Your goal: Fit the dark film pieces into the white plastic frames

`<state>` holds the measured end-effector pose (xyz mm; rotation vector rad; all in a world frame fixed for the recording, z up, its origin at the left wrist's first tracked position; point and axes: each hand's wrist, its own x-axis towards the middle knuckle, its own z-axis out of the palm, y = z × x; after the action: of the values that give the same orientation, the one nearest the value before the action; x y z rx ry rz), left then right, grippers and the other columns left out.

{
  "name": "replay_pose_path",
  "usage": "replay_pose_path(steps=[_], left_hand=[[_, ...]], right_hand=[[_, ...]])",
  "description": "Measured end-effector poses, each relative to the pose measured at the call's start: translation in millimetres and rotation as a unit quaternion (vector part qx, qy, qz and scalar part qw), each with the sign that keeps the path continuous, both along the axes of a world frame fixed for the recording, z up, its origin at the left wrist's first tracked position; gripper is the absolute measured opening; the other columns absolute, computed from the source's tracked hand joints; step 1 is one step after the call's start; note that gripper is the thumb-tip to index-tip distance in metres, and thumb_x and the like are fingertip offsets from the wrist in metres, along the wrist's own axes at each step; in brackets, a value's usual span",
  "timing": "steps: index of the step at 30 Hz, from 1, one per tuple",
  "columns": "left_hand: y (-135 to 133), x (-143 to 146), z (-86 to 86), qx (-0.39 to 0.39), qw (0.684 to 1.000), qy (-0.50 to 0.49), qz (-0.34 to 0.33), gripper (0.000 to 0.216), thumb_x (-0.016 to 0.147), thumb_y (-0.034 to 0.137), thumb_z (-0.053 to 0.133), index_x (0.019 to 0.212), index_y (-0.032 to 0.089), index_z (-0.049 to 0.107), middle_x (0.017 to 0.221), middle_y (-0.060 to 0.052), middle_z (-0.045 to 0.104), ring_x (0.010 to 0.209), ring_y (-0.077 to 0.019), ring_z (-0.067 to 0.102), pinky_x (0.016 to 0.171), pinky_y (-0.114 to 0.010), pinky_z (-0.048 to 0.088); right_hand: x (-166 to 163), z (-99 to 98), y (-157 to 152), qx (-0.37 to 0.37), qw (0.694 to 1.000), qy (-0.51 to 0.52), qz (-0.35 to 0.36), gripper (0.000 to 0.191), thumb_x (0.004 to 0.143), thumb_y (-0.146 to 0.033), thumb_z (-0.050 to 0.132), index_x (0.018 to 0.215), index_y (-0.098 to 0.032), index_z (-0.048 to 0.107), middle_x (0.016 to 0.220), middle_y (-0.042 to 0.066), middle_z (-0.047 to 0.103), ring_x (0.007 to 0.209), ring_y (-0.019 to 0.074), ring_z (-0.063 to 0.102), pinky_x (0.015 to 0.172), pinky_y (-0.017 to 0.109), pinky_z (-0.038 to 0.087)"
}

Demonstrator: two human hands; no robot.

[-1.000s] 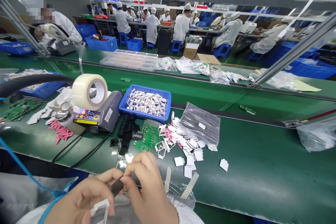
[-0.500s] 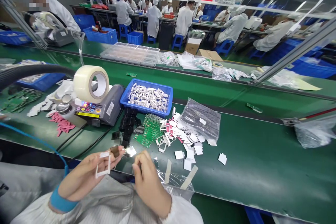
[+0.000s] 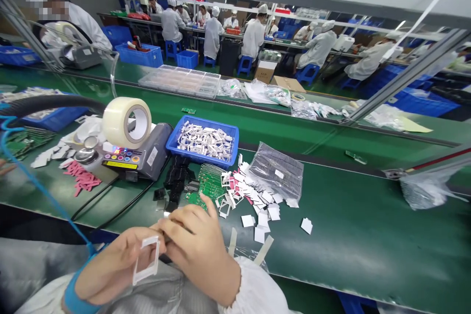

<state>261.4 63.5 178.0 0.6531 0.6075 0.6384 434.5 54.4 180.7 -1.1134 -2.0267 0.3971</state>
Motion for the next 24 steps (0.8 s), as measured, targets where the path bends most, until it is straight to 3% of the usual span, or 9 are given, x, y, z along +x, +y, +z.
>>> replay_pose_path(steps=[3, 8, 11, 13, 15, 17, 19, 21, 24], left_hand=[[0.2, -0.8, -3.7, -0.053, 0.993, -0.101, -0.030, 0.038, 0.061, 0.047, 0.072, 0.077, 0.012, 0.071, 0.084, -0.009, 0.063, 0.083, -0.0196, 0.057, 0.079, -0.031, 0.041], [-6.3, 6.8, -13.7, -0.028, 0.967, -0.250, -0.027, 0.039, 0.067, 0.051, 0.064, 0.075, 0.013, 0.071, 0.095, -0.012, 0.066, 0.099, -0.0261, 0.057, 0.086, -0.037, 0.042], [-10.1, 11.6, -12.7, -0.012, 0.959, -0.284, 0.000, 0.038, 0.070, 0.051, 0.061, 0.077, 0.015, 0.071, 0.092, -0.010, 0.066, 0.097, -0.0235, 0.058, 0.082, -0.033, 0.044], [-10.6, 11.6, -8.9, -0.007, 0.961, -0.275, 0.013, 0.037, 0.069, 0.051, 0.062, 0.076, 0.016, 0.072, 0.094, -0.009, 0.065, 0.094, -0.0226, 0.058, 0.080, -0.031, 0.045], [-9.8, 8.7, -4.4, 0.008, 0.970, -0.243, 0.015, 0.038, 0.065, 0.053, 0.064, 0.071, 0.016, 0.073, 0.097, -0.009, 0.062, 0.093, -0.0229, 0.056, 0.081, -0.032, 0.043], [-8.7, 4.6, -0.3, 0.036, 0.980, -0.195, 0.010, 0.040, 0.061, 0.056, 0.067, 0.069, 0.017, 0.073, 0.098, -0.010, 0.059, 0.093, -0.0225, 0.053, 0.083, -0.032, 0.041], [-8.2, 1.1, 3.1, 0.076, 0.988, -0.132, -0.004, 0.040, 0.060, 0.056, 0.067, 0.070, 0.018, 0.074, 0.097, -0.009, 0.055, 0.092, -0.0218, 0.050, 0.084, -0.033, 0.039], [-7.9, -0.5, 6.4, 0.127, 0.989, -0.079, -0.005, 0.038, 0.060, 0.056, 0.068, 0.072, 0.020, 0.074, 0.096, -0.008, 0.053, 0.091, -0.0221, 0.049, 0.086, -0.035, 0.037], [-6.5, 1.2, 11.0, 0.180, 0.982, -0.055, 0.021, 0.036, 0.061, 0.055, 0.067, 0.076, 0.023, 0.075, 0.099, -0.009, 0.051, 0.096, -0.0244, 0.048, 0.091, -0.037, 0.034]], right_hand=[[-3.5, -5.2, -1.8, -0.124, 0.969, 0.205, 0.059, 0.032, 0.074, -0.043, 0.069, 0.100, -0.027, 0.059, 0.092, 0.001, 0.067, 0.086, 0.0179, 0.062, 0.100, 0.047, 0.032], [-20.2, -16.7, -9.2, -0.274, 0.802, 0.504, 0.168, 0.040, 0.065, -0.044, 0.075, 0.097, -0.027, 0.057, 0.100, 0.004, 0.066, 0.093, 0.0192, 0.062, 0.077, 0.034, 0.053], [-28.9, -23.0, -11.3, -0.325, 0.746, 0.550, 0.187, 0.046, 0.062, -0.044, 0.078, 0.096, -0.027, 0.051, 0.105, 0.006, 0.064, 0.089, 0.0193, 0.064, 0.067, 0.031, 0.055], [-28.9, -22.7, -10.6, -0.331, 0.763, 0.527, 0.176, 0.055, 0.057, -0.052, 0.077, 0.098, -0.026, 0.049, 0.109, 0.009, 0.061, 0.086, 0.0200, 0.064, 0.065, 0.032, 0.055], [-24.4, -16.2, -9.1, -0.281, 0.821, 0.478, 0.138, 0.059, 0.060, -0.061, 0.071, 0.102, -0.025, 0.049, 0.110, 0.011, 0.058, 0.082, 0.0197, 0.062, 0.066, 0.033, 0.054], [-18.1, -4.2, -7.7, -0.182, 0.896, 0.396, 0.079, 0.042, 0.073, -0.057, 0.062, 0.099, -0.025, 0.052, 0.099, 0.008, 0.057, 0.081, 0.0187, 0.058, 0.069, 0.034, 0.051], [-12.8, 9.2, -7.0, -0.076, 0.955, 0.285, 0.014, 0.014, 0.085, -0.038, 0.056, 0.088, -0.024, 0.056, 0.083, 0.003, 0.053, 0.080, 0.0174, 0.053, 0.071, 0.033, 0.047], [-9.4, 19.0, -6.5, -0.009, 0.983, 0.182, -0.030, 0.007, 0.086, -0.020, 0.053, 0.080, -0.023, 0.056, 0.074, 0.001, 0.048, 0.076, 0.0168, 0.049, 0.069, 0.032, 0.045], [-6.4, 22.0, -5.1, 0.005, 0.994, 0.099, -0.053, 0.011, 0.084, -0.013, 0.052, 0.076, -0.021, 0.054, 0.073, 0.002, 0.047, 0.075, 0.0177, 0.048, 0.065, 0.032, 0.045]])
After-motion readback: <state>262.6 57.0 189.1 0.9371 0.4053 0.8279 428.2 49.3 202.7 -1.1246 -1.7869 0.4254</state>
